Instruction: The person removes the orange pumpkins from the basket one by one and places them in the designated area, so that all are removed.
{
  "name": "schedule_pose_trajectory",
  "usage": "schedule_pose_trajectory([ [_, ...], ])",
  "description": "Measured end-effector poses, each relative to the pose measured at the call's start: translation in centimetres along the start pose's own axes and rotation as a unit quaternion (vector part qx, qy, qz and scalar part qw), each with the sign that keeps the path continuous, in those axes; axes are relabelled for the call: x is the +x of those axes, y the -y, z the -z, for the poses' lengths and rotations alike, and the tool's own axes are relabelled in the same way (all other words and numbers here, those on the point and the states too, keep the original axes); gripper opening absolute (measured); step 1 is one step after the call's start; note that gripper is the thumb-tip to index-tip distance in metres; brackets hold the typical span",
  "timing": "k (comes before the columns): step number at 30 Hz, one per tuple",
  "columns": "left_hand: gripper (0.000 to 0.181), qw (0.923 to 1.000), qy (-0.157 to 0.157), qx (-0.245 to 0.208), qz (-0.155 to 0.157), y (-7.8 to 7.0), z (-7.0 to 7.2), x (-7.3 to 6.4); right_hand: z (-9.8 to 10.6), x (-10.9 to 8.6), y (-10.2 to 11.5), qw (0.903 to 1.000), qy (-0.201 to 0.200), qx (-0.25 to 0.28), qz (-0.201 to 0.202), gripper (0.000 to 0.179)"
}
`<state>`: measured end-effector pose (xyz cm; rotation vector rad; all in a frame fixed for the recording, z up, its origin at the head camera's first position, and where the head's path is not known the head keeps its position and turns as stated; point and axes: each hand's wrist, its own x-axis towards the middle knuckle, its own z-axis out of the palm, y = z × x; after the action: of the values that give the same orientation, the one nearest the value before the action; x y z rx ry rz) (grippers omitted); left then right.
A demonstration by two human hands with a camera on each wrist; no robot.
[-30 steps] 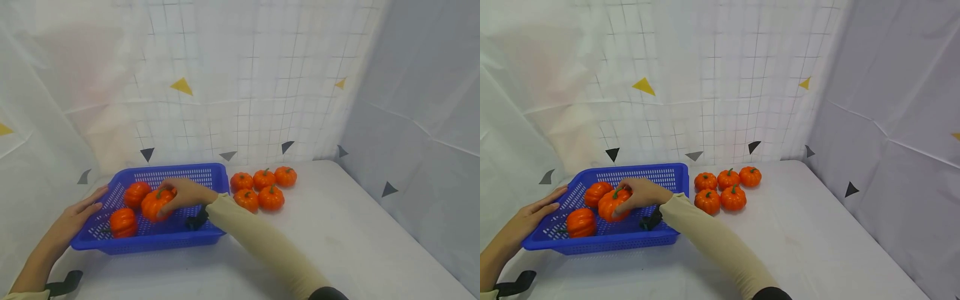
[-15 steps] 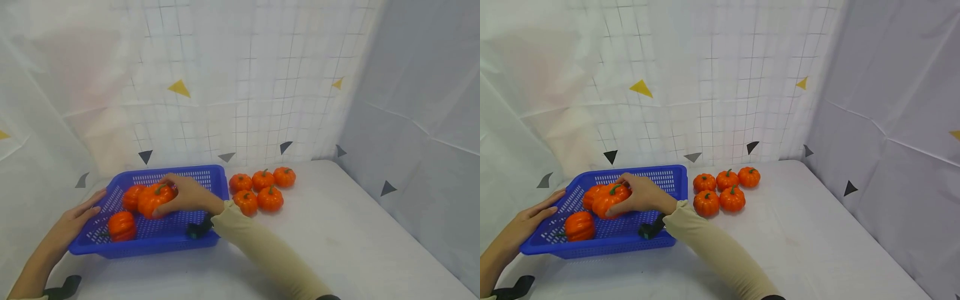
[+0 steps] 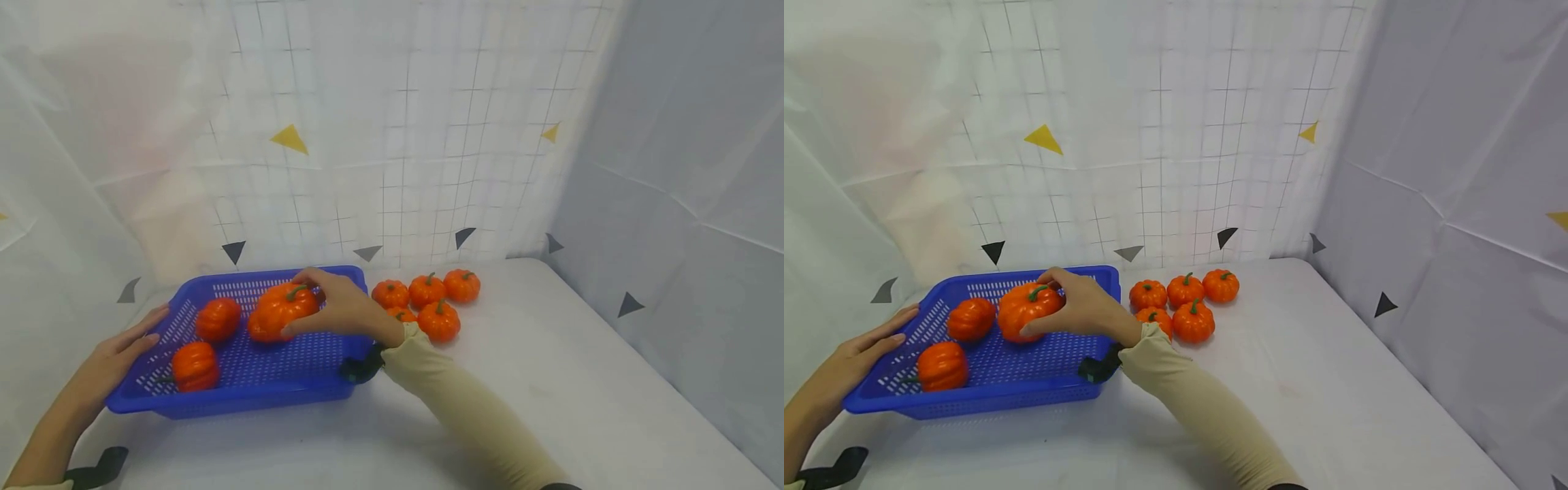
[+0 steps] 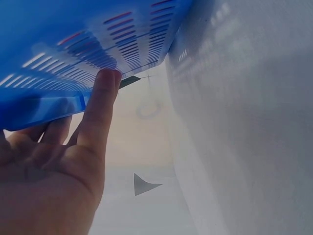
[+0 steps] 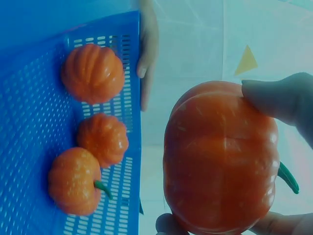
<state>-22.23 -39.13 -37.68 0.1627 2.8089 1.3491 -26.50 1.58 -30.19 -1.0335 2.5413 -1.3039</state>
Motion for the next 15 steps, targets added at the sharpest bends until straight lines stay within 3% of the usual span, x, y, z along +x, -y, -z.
schedule_pose_trajectory([
  [6,0.066,1.0,0.001,-0.005,-0.004,-0.2,0.1,0.0,1.6,-1.7,-0.9,0.9992,-0.015,0.03,-0.02,0.071],
  [15,0.066,1.0,0.001,-0.004,-0.003,-0.2,0.0,-0.1,3.9,-3.7,-2.8,0.9983,-0.039,0.023,-0.038,0.067],
])
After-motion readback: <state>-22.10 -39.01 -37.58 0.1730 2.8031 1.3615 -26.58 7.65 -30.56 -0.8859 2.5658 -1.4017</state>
